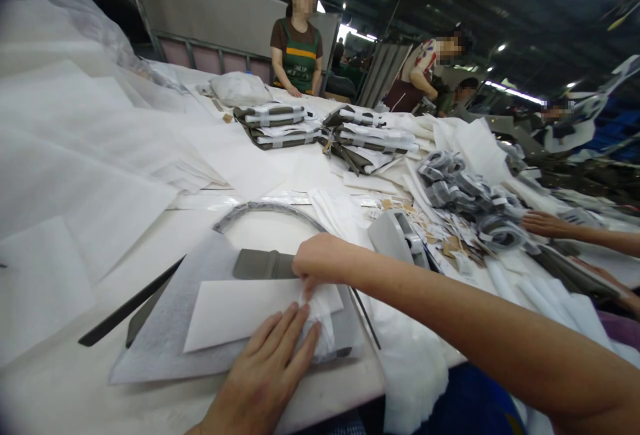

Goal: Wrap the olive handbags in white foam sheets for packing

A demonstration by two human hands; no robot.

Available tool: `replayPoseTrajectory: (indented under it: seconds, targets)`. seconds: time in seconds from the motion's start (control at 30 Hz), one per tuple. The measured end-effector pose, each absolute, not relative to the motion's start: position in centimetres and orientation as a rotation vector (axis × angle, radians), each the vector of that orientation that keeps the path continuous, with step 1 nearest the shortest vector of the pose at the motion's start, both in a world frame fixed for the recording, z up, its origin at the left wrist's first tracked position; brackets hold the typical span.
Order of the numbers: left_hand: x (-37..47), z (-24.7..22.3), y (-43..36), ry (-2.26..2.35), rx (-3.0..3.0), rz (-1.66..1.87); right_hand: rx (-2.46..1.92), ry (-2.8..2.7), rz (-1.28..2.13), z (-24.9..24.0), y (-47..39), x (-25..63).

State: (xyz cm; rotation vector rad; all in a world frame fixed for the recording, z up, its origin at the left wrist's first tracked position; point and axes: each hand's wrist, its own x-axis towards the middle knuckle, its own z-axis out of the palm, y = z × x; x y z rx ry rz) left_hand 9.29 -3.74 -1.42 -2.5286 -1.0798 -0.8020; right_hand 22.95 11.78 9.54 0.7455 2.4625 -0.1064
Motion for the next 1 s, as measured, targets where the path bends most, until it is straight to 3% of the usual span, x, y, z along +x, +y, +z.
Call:
replayPoseTrajectory:
  seconds: [0.37, 0.7, 1.0]
  targets:
    - [8.9, -1.7, -3.3, -0.982, -2.509, -0.718, 0.846, 2.465, -0.075, 8.4, 14.2, 24.0]
    - [9.6, -2.7, -3.2, -1.051, -2.420, -0.933, 1.044, 2.441, -0.793, 4.9, 18.3, 26.1]
    - [9.5, -2.8, -3.5, -1.031, -2.436, -0.897, 1.464, 2.712, -0.602, 6.4, 15.3, 29.0]
